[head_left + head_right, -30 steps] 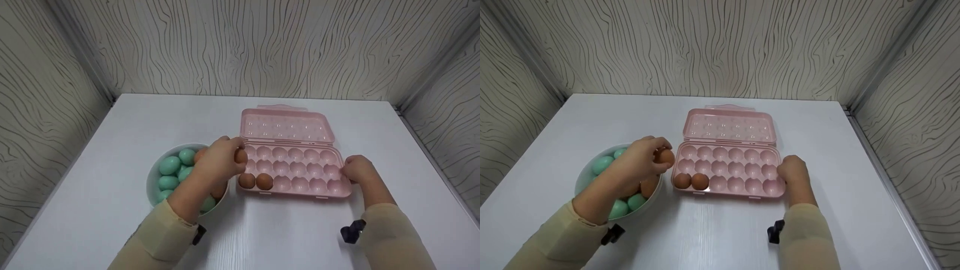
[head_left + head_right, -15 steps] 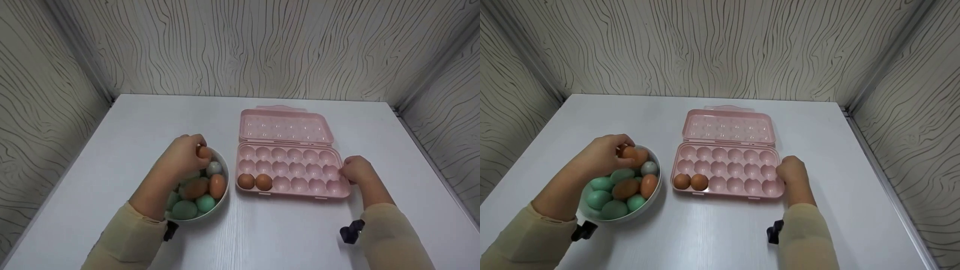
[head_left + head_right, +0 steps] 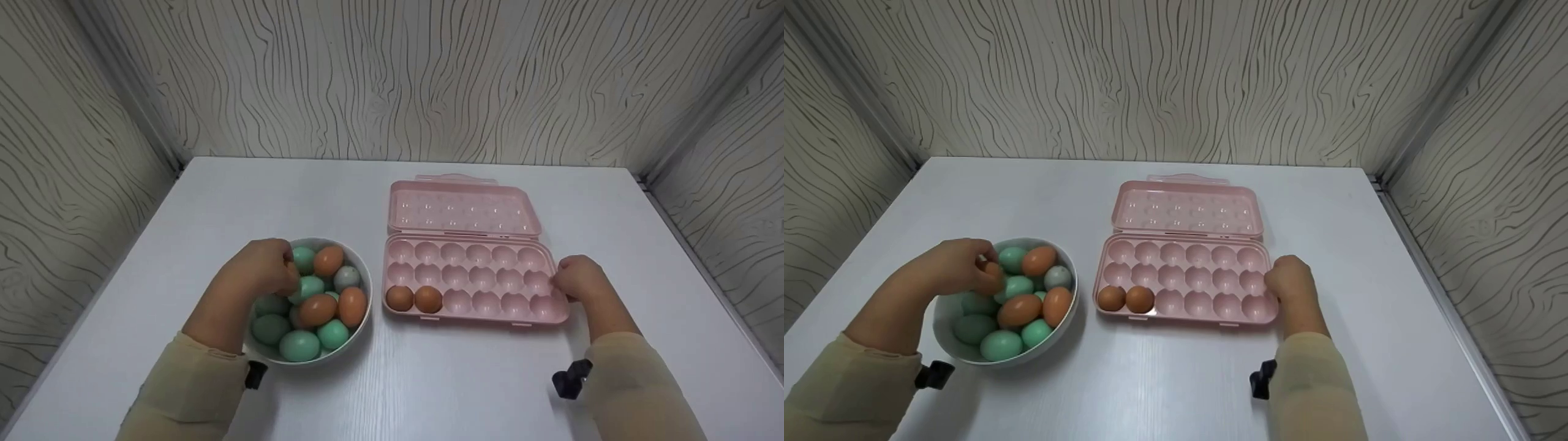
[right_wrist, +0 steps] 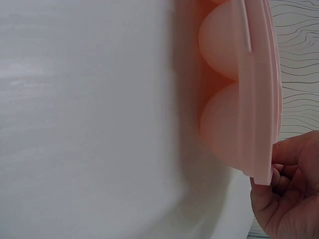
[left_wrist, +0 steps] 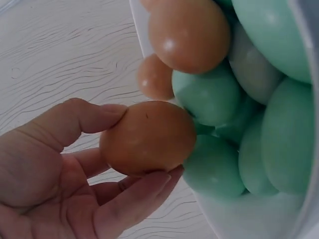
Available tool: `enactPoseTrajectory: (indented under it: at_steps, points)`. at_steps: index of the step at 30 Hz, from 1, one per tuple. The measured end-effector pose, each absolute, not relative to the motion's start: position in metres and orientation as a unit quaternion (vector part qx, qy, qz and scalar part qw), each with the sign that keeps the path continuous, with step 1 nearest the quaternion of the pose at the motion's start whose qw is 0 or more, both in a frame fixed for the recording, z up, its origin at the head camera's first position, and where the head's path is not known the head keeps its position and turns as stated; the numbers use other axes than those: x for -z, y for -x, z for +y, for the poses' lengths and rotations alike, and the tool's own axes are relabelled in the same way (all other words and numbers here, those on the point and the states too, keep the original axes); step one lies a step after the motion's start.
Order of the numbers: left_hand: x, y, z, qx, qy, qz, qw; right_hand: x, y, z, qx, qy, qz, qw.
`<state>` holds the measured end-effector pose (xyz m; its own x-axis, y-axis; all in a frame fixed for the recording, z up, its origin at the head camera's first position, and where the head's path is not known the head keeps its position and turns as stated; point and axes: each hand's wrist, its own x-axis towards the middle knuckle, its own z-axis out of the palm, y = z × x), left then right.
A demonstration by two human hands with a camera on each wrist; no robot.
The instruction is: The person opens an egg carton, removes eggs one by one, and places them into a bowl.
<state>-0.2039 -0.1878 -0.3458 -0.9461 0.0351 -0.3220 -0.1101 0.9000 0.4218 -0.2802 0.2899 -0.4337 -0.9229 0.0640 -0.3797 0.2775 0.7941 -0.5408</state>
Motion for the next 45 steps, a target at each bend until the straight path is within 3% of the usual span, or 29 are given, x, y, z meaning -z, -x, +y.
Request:
enactPoseTrajectory:
  at_steps: [15, 34, 45]
  points:
    - [0.352, 0.197, -0.188, -0.216, 0.089, 0.942, 0.240, 0.432, 0.280, 0.291, 0.300, -0.079, 0.936, 0.168]
    - [0.347, 0.198, -0.187, -0.227, 0.099, 0.944, 0.217, 0.432, 0.280, 0.288, 0.297, -0.081, 0.936, 0.170]
    - [0.335, 0.206, -0.181, -0.233, 0.064, 0.957, 0.160, 0.432, 0.281, 0.289, 0.304, -0.087, 0.932, 0.175]
